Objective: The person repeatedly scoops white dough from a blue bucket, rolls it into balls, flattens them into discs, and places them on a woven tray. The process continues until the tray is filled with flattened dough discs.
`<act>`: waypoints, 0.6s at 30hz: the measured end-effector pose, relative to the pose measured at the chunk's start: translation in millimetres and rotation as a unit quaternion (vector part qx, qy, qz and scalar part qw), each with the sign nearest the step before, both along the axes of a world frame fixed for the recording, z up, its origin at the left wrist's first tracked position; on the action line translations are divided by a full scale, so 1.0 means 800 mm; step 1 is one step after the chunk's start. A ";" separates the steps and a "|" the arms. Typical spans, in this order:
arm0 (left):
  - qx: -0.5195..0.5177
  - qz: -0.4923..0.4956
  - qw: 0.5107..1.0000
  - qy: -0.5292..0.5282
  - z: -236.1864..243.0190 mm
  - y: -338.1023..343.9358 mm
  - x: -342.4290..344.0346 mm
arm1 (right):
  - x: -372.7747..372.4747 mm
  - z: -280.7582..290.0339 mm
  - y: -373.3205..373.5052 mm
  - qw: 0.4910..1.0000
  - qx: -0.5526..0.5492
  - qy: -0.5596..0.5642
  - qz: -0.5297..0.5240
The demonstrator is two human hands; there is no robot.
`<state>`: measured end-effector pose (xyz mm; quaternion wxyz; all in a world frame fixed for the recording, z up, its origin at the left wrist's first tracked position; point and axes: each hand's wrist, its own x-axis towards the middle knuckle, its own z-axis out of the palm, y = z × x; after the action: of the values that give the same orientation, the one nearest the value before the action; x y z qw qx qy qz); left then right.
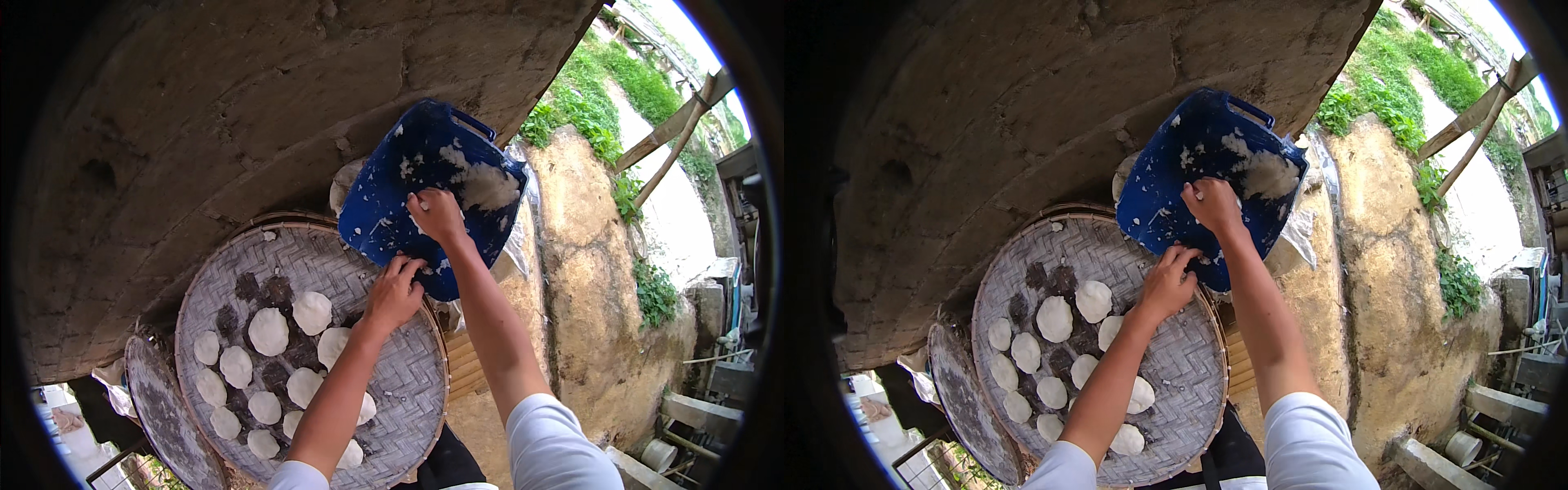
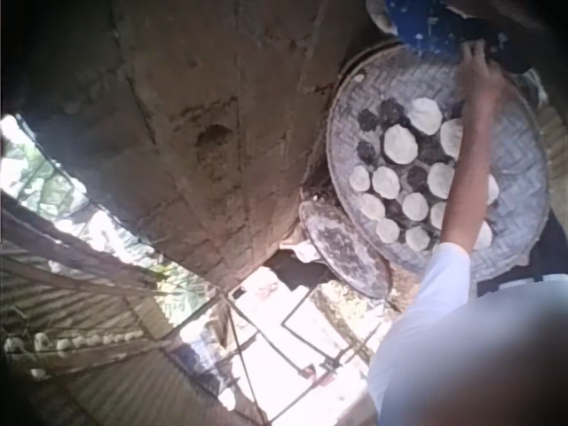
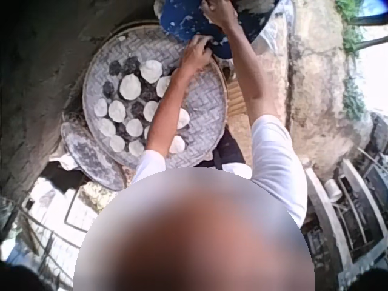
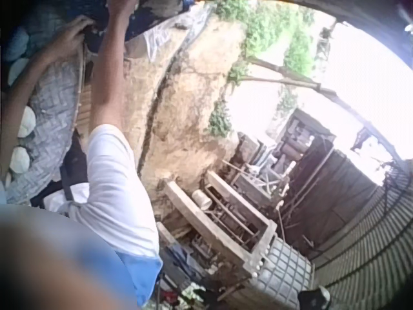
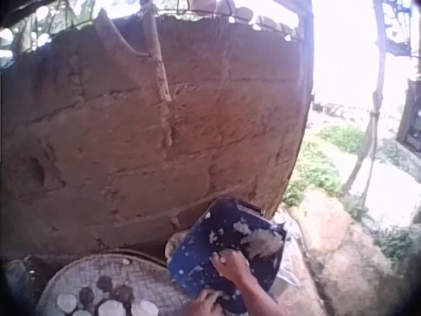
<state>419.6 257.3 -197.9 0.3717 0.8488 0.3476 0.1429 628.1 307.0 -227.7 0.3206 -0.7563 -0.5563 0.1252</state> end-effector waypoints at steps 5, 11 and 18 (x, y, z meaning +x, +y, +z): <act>-0.034 0.157 0.967 -0.196 -0.020 0.067 0.043 | -0.027 -0.012 -0.030 0.838 0.258 0.216 -0.429; -0.113 0.151 0.947 -0.260 -0.072 0.120 0.137 | -0.037 -0.040 -0.020 0.837 0.240 0.270 -0.410; -0.370 0.152 0.859 -0.318 -0.041 0.085 0.182 | -0.030 -0.052 -0.028 0.727 0.294 0.507 -0.357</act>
<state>565.3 325.7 -231.0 0.7225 0.4936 0.3625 0.3208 604.1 284.3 -269.6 0.7825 -0.5908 -0.0092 0.1962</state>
